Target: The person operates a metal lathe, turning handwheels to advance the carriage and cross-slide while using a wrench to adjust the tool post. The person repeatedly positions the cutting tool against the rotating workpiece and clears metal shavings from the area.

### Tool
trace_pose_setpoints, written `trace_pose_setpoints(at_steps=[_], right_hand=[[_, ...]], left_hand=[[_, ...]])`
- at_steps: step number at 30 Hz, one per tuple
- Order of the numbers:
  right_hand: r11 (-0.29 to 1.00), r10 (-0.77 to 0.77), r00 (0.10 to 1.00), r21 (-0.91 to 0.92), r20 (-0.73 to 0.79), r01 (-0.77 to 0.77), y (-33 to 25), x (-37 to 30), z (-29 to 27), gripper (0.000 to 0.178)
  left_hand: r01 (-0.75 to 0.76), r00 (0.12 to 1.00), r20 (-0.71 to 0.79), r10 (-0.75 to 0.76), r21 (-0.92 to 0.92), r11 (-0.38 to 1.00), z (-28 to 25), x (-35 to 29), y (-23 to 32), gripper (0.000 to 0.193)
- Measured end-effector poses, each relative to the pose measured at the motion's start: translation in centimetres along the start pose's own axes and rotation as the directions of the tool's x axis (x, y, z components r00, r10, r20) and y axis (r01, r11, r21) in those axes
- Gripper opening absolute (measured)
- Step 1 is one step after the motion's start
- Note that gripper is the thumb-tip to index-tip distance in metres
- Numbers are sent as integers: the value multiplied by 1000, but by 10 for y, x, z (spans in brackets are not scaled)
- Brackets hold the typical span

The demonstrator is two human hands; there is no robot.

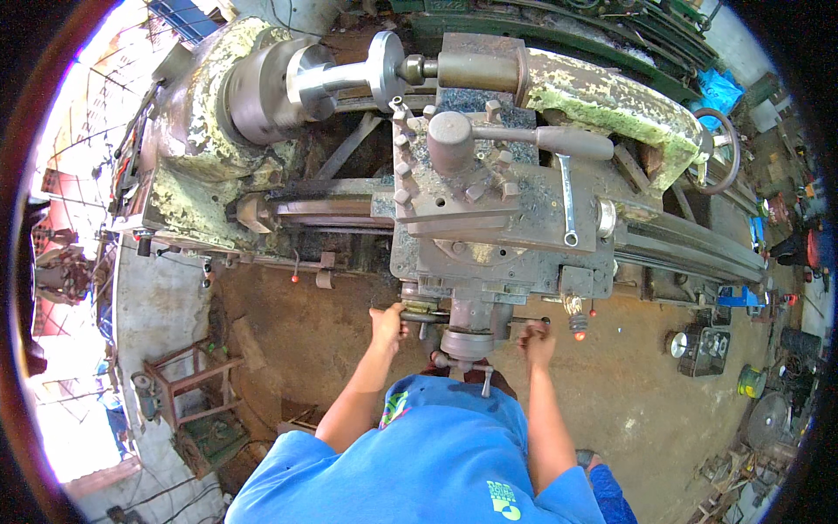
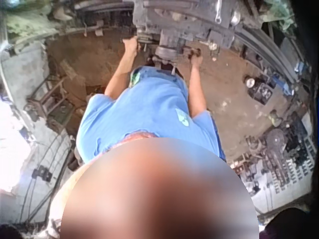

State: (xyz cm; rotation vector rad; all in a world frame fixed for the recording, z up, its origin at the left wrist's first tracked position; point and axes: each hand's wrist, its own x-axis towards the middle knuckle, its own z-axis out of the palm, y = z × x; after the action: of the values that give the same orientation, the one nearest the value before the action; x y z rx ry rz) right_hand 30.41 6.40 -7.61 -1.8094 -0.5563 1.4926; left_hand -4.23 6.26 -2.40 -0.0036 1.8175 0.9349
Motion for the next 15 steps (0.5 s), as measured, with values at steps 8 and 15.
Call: trace_pose_setpoints(at_steps=[8,15], right_hand=[[957,123,976,-239,-179,-164,12,60,-17,40],[886,91,978,-433,-187,-166,35,76,-18,43]], left_hand=[[-53,996,-80,48,-62,997,1,-3,6,22],[-98,992,-83,93,-48,994,1,7,-5,27]])
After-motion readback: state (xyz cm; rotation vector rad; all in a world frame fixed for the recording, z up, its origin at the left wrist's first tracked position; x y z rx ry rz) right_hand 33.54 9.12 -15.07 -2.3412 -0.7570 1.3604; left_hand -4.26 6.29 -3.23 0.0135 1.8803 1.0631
